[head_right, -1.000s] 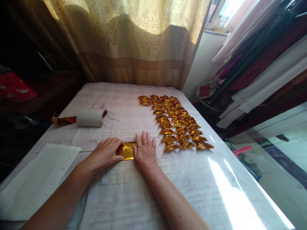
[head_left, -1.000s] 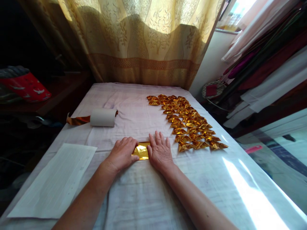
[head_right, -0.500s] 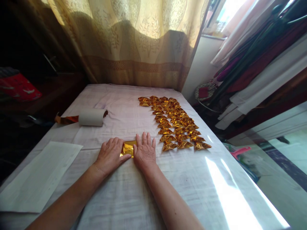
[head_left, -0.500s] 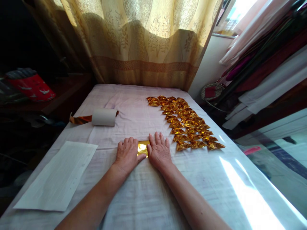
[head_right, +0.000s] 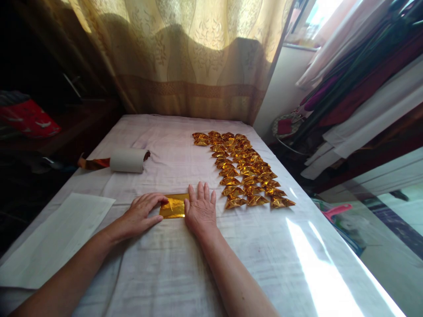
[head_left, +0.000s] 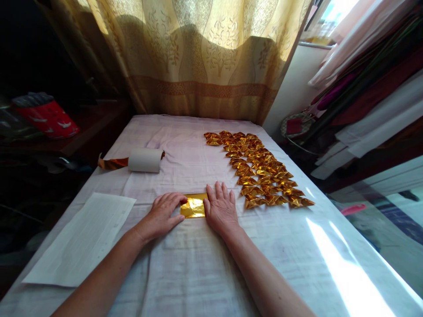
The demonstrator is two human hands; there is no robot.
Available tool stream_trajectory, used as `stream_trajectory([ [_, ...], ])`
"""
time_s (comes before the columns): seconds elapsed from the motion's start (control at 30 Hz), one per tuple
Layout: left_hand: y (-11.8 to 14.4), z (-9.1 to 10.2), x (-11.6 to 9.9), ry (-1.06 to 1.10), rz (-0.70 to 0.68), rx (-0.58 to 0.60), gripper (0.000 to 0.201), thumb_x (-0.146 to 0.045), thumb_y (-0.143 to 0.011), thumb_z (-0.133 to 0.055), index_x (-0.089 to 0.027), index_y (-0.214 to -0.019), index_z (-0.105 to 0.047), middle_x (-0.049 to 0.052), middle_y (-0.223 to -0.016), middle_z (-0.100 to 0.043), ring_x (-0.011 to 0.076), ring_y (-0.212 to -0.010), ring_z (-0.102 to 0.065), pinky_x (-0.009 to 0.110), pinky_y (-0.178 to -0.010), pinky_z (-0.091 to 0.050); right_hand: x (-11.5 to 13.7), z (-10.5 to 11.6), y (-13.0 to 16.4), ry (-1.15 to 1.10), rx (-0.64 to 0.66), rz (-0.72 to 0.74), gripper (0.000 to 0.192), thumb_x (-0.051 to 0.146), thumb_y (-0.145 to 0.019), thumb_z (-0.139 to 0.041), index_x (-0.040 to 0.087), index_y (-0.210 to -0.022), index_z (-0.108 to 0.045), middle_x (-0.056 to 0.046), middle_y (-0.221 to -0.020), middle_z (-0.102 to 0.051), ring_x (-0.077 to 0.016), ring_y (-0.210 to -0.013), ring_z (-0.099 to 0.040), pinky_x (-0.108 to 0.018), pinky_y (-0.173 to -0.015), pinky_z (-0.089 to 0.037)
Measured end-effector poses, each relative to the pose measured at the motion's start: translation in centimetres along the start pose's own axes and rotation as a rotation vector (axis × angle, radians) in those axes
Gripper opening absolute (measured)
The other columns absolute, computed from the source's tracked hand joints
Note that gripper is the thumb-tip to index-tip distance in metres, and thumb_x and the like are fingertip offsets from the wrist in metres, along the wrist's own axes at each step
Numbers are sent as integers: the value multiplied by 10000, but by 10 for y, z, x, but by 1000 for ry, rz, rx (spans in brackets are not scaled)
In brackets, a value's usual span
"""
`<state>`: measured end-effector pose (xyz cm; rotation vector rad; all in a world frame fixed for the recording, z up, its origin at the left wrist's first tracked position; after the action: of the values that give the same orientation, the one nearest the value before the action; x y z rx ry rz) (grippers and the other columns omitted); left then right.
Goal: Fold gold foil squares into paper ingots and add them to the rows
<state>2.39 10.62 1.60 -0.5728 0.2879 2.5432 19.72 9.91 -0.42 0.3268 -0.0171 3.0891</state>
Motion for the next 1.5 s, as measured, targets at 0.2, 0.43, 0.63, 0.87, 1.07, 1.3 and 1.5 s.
stream_trajectory([
  [0.2, -1, 0, 2, 36, 33, -10, 381, -255, -810, -589, -260, -1186, -532, 37, -1346, -579, 239, -1305, -458, 421, -1124, -283, -1, 8, 4, -27, -170, 69, 522, 298, -988, -425, 187, -1498, -410, -149, -1610, -261, -314, -1495, -188, -543, -1180, -125],
  [0.43, -1, -4, 8, 62, -7, -105, 485, -282, -796, -604, -242, -1265, -486, 79, -1313, -597, 253, -1262, -505, 446, -1099, -340, 43, 14, 38, -89, -146, 482, 479, 298, -1011, -396, 192, -1476, -438, -66, -1570, -369, -229, -1486, -239, -476, -1224, -62],
  [0.63, -1, -6, 11, 56, -30, -142, 483, -280, -801, -601, -232, -1267, -484, 88, -1290, -603, 252, -1243, -522, 445, -1081, -370, 45, -3, 61, -137, 183, 608, 577, 466, -1016, -388, 227, -1536, -316, -43, -1610, -256, -224, -1497, -213, -523, -1224, -113],
  [0.87, -1, -6, 10, 39, -46, -137, 491, -241, -781, -602, -241, -1260, -493, 74, -1286, -610, 250, -1245, -517, 457, -1084, -366, 2, 4, 62, -58, 284, 525, 588, 439, -1014, -405, 216, -1545, -287, -48, -1608, -220, -250, -1503, -187, -571, -1220, -94],
  [1.07, 1, -5, 10, 33, -103, -102, 327, -250, -807, -578, -260, -1133, -591, 51, -1314, -603, 247, -1264, -508, 463, -1084, -383, -11, 8, 64, -8, 278, 483, 588, 392, -1001, -442, 186, -1535, -309, -65, -1600, -237, -272, -1496, -209, -589, -1211, -131],
  [1.3, 9, 6, 7, 25, -206, -109, 264, -196, -858, -492, -249, -1034, -682, 52, -1353, -595, 230, -1269, -523, 416, -1070, -424, -10, 7, 64, -9, 235, 483, 592, 422, -999, -451, 200, -1532, -320, -78, -1596, -265, -275, -1489, -233, -588, -1204, -155],
  [1.5, 27, -23, -41, -236, -317, -185, 494, -433, -954, -510, -251, -1413, -496, 63, -1483, -512, 282, -1441, -333, 545, -1197, -161, -12, 5, 65, -13, 203, 497, 604, 432, -996, -450, 204, -1536, -306, -73, -1596, -271, -274, -1492, -222, -592, -1206, -145],
])
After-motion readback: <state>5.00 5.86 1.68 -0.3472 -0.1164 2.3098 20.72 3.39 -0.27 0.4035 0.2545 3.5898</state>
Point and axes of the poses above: each hand's wrist, its own y-axis away from the middle knuckle, its own z-axis out of the back of the hand, x = y × z, the point moved 7 cm from there along -y, towards the middle knuckle
